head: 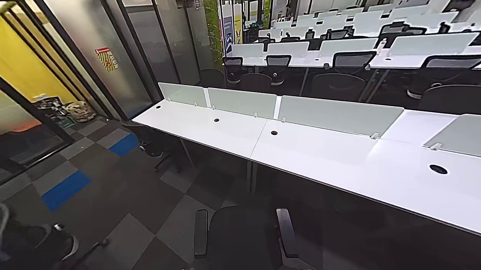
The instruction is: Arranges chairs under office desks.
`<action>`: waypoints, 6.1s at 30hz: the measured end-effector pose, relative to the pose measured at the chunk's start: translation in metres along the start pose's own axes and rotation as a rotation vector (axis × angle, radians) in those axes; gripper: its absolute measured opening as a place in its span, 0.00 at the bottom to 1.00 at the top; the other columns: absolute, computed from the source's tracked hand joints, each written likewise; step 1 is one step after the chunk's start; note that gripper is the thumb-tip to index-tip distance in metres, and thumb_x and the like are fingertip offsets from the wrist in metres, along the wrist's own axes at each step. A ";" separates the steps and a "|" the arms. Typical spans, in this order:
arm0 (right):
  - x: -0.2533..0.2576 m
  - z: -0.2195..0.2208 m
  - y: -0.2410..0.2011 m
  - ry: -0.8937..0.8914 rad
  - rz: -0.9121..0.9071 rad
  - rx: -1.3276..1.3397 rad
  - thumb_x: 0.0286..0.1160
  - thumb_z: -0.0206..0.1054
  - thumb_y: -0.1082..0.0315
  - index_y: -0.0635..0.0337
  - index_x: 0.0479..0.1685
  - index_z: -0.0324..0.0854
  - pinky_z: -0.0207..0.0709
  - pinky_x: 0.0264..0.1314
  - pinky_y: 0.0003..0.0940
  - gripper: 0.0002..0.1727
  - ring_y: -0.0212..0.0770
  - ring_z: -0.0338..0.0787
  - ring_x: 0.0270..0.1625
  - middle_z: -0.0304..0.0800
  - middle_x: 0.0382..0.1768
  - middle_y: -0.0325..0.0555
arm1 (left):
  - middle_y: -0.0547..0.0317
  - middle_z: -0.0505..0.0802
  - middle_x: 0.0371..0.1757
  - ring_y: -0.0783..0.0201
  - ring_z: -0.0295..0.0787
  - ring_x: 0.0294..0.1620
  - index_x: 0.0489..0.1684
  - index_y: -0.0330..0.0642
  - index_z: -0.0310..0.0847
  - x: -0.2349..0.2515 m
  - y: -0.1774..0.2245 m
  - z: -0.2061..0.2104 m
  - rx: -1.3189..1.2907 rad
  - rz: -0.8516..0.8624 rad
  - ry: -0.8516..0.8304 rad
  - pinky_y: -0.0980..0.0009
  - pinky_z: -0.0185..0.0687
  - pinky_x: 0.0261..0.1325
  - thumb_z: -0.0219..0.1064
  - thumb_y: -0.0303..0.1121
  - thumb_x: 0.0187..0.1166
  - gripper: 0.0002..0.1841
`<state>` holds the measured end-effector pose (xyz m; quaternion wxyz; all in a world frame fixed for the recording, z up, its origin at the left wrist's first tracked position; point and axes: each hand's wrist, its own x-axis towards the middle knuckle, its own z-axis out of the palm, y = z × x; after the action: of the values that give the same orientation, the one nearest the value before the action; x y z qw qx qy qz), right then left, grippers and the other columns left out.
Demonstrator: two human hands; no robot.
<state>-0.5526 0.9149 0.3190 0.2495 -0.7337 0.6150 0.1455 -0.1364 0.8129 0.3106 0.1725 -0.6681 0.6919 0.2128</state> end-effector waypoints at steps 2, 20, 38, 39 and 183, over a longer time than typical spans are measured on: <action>0.016 -0.008 0.000 0.007 -0.020 0.008 0.70 0.70 0.60 0.53 0.62 0.89 0.72 0.77 0.63 0.20 0.56 0.87 0.72 0.93 0.65 0.48 | 0.56 0.69 0.93 0.32 0.42 0.97 0.69 0.61 0.90 0.010 -0.003 -0.002 0.055 -0.049 0.053 0.23 0.30 0.90 0.65 0.33 0.80 0.21; 0.149 -0.066 -0.045 0.070 0.045 -0.118 0.64 0.74 0.59 0.51 0.69 0.85 0.65 0.84 0.59 0.28 0.52 0.83 0.76 0.91 0.68 0.47 | 0.45 0.35 0.99 0.21 0.40 0.93 0.95 0.67 0.56 0.032 0.062 0.004 -0.220 -0.363 0.170 0.36 0.78 0.76 0.91 0.43 0.47 0.62; 0.255 -0.091 -0.152 0.224 0.241 -0.078 0.64 0.75 0.65 0.47 0.65 0.90 0.67 0.81 0.62 0.24 0.54 0.84 0.74 0.92 0.67 0.43 | 0.41 0.32 0.98 0.20 0.30 0.94 0.94 0.64 0.57 0.149 -0.072 -0.099 -0.283 -0.040 0.064 0.34 0.60 0.87 0.91 0.53 0.46 0.63; 0.264 -0.097 -0.159 0.229 0.257 -0.074 0.65 0.75 0.65 0.47 0.64 0.90 0.68 0.80 0.62 0.23 0.54 0.84 0.74 0.92 0.67 0.43 | 0.40 0.32 0.98 0.20 0.30 0.94 0.94 0.64 0.57 0.161 -0.081 -0.107 -0.273 -0.023 0.061 0.33 0.61 0.87 0.91 0.54 0.46 0.63; 0.657 -0.362 -0.188 -0.145 0.717 0.130 0.25 0.91 0.76 0.26 0.70 0.88 0.53 0.85 0.78 0.54 0.54 0.83 0.78 0.89 0.72 0.34 | 0.30 0.78 0.81 0.43 0.75 0.84 0.91 0.29 0.51 1.045 -0.109 -0.325 -0.506 0.000 -0.475 0.50 0.67 0.88 0.85 0.53 0.65 0.59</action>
<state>-0.2714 0.1951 0.3138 0.2717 -0.4419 0.8217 0.2358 -0.0628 -0.2483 0.0334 0.1576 -0.6213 0.5578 0.5273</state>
